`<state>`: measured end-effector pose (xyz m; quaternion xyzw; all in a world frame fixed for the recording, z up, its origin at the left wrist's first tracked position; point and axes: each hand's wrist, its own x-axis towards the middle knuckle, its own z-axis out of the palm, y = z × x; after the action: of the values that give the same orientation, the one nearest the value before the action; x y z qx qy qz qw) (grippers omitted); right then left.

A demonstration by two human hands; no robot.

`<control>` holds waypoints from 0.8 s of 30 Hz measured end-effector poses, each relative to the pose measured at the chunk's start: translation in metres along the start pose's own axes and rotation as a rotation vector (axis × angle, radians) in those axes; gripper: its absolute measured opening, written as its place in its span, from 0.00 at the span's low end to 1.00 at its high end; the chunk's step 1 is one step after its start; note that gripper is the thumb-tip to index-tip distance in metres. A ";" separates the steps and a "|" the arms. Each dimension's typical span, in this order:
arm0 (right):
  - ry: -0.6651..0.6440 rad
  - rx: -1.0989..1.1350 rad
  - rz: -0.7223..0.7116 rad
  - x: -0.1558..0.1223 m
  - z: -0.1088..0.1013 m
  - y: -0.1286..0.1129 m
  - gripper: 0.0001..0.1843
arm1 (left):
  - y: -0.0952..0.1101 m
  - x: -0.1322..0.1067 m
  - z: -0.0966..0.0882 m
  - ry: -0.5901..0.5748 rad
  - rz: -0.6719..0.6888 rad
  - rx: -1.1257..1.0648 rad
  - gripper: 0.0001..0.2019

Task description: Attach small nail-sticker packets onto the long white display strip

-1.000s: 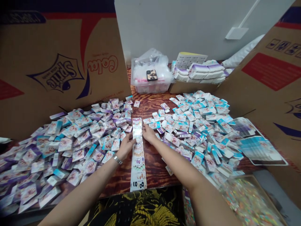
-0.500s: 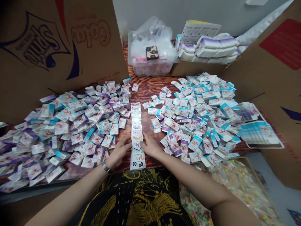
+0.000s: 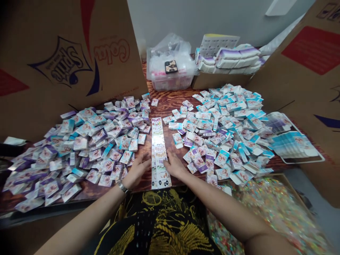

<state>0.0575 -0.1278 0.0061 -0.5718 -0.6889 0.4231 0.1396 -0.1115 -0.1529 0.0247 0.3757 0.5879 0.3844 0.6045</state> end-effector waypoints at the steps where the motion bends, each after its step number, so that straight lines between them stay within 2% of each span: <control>1: 0.001 -0.002 -0.001 0.000 0.001 -0.002 0.28 | 0.000 -0.002 -0.001 -0.004 -0.026 -0.021 0.17; 4: 0.001 -0.003 -0.025 0.002 0.004 -0.007 0.27 | 0.000 -0.006 -0.001 -0.010 -0.097 -0.082 0.16; 13: -0.002 -0.005 -0.076 0.004 0.008 -0.011 0.25 | 0.006 -0.013 0.003 0.024 -0.186 -0.189 0.15; 19: 0.015 0.006 -0.065 -0.001 0.002 -0.005 0.25 | 0.009 -0.013 0.014 -0.008 -0.251 -0.209 0.14; 24: 0.010 0.007 -0.063 -0.003 -0.004 0.000 0.24 | 0.003 -0.012 0.023 0.019 -0.270 -0.215 0.13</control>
<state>0.0609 -0.1284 0.0098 -0.5512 -0.7045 0.4180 0.1583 -0.0889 -0.1623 0.0334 0.2231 0.5943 0.3639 0.6816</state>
